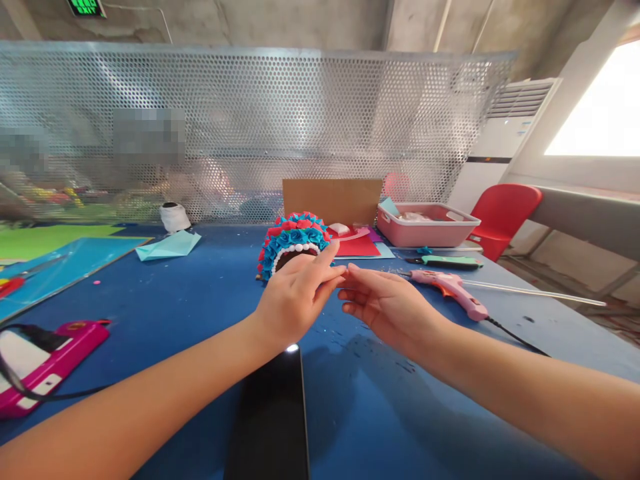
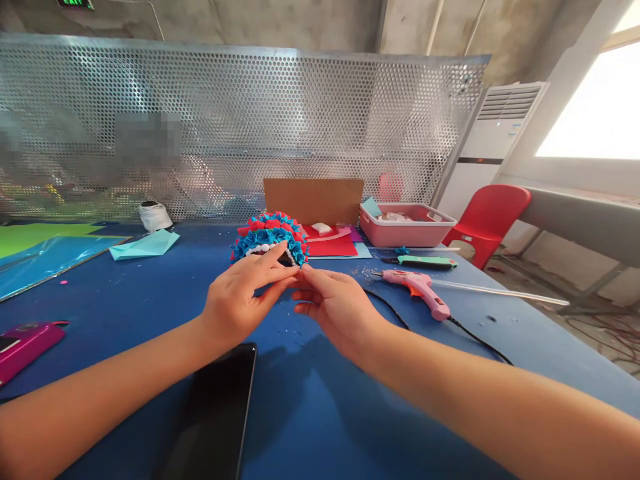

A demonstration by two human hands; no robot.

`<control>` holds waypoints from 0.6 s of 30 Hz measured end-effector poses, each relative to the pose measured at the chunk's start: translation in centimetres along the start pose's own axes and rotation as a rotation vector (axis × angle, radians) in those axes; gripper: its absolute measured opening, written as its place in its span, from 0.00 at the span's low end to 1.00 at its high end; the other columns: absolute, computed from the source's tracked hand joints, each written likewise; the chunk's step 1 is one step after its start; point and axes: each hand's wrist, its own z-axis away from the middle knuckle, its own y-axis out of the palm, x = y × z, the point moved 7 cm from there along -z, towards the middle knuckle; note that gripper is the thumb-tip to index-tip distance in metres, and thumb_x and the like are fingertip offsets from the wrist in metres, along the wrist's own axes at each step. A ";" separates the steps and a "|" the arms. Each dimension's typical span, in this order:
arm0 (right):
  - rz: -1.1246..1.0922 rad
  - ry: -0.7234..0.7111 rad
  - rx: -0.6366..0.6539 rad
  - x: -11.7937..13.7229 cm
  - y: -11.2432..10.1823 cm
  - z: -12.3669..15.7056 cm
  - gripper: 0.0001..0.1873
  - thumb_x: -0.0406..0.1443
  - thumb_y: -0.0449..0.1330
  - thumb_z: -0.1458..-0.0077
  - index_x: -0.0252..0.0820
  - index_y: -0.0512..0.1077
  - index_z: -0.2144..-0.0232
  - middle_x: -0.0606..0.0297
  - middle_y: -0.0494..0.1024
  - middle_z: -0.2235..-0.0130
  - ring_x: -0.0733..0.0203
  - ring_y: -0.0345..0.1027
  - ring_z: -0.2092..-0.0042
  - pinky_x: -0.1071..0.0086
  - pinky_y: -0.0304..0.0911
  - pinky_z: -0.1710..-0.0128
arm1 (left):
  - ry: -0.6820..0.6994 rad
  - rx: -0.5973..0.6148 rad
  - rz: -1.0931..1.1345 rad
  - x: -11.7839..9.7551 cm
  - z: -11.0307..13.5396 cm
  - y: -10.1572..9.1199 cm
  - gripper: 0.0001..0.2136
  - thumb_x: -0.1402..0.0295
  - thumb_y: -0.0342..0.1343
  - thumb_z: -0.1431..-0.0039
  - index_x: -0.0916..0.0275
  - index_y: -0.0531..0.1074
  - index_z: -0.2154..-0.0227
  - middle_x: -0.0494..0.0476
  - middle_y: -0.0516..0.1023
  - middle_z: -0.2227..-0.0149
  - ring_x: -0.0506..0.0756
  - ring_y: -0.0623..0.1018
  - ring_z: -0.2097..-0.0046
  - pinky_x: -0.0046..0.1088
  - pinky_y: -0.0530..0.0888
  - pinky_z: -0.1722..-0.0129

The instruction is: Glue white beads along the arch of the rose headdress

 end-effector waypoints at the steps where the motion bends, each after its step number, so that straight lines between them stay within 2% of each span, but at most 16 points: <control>1: 0.019 -0.019 0.007 0.2 0.0 0.0 0.11 0.39 0.67 0.56 0.38 0.76 0.71 0.64 0.74 0.69 0.66 0.66 0.67 0.72 0.63 0.67 | 0.014 0.014 -0.013 0.0 0.0 0.1 0.14 0.67 0.57 0.45 0.54 0.74 0.55 0.54 0.82 0.60 0.55 0.77 0.58 0.34 0.70 0.50; 6: 0.195 -0.133 0.025 0.6 -0.3 -0.8 0.17 0.45 0.67 0.58 0.37 0.70 0.78 0.68 0.70 0.75 0.71 0.61 0.73 0.74 0.60 0.71 | 0.212 0.070 -0.198 -0.7 0.6 0.7 0.19 0.70 0.53 0.42 0.58 0.67 0.47 0.57 0.81 0.57 0.55 0.77 0.54 0.33 0.71 0.51; 8: 0.278 -0.241 0.027 1.3 -0.3 -1.3 0.20 0.49 0.64 0.56 0.39 0.66 0.80 0.71 0.66 0.79 0.71 0.59 0.76 0.74 0.58 0.75 | 0.317 0.055 -0.272 -1.1 0.9 0.9 0.21 0.72 0.52 0.41 0.60 0.63 0.44 0.57 0.80 0.55 0.55 0.76 0.52 0.34 0.72 0.50; 10: 0.410 -0.384 -0.024 3.0 -0.5 -2.2 0.21 0.50 0.60 0.53 0.41 0.60 0.82 0.73 0.61 0.81 0.70 0.58 0.78 0.73 0.58 0.78 | 0.395 0.029 -0.302 -1.6 1.1 1.0 0.24 0.72 0.52 0.42 0.63 0.60 0.42 0.59 0.79 0.54 0.56 0.75 0.51 0.35 0.73 0.51; 13: 0.571 -0.554 -0.201 7.7 -2.2 -4.1 0.22 0.47 0.54 0.46 0.43 0.55 0.84 0.74 0.56 0.84 0.70 0.55 0.81 0.72 0.56 0.80 | 0.346 0.086 -0.307 -2.0 1.2 1.4 0.22 0.71 0.53 0.42 0.67 0.62 0.45 0.62 0.77 0.52 0.56 0.74 0.51 0.36 0.73 0.50; 16: 0.654 -0.689 -0.431 14.1 -5.6 -6.5 0.21 0.43 0.52 0.43 0.44 0.54 0.84 0.75 0.55 0.85 0.70 0.52 0.83 0.74 0.51 0.82 | 0.234 0.270 -0.335 -2.9 2.2 2.6 0.18 0.67 0.52 0.42 0.69 0.67 0.50 0.63 0.78 0.54 0.59 0.74 0.52 0.38 0.74 0.52; 18: 0.727 -0.770 -0.594 18.0 -8.3 -7.7 0.19 0.40 0.52 0.42 0.44 0.57 0.83 0.74 0.57 0.85 0.70 0.52 0.82 0.74 0.51 0.81 | 0.182 0.417 -0.330 -3.5 3.5 3.8 0.18 0.64 0.52 0.42 0.68 0.69 0.51 0.64 0.77 0.51 0.61 0.73 0.50 0.41 0.74 0.50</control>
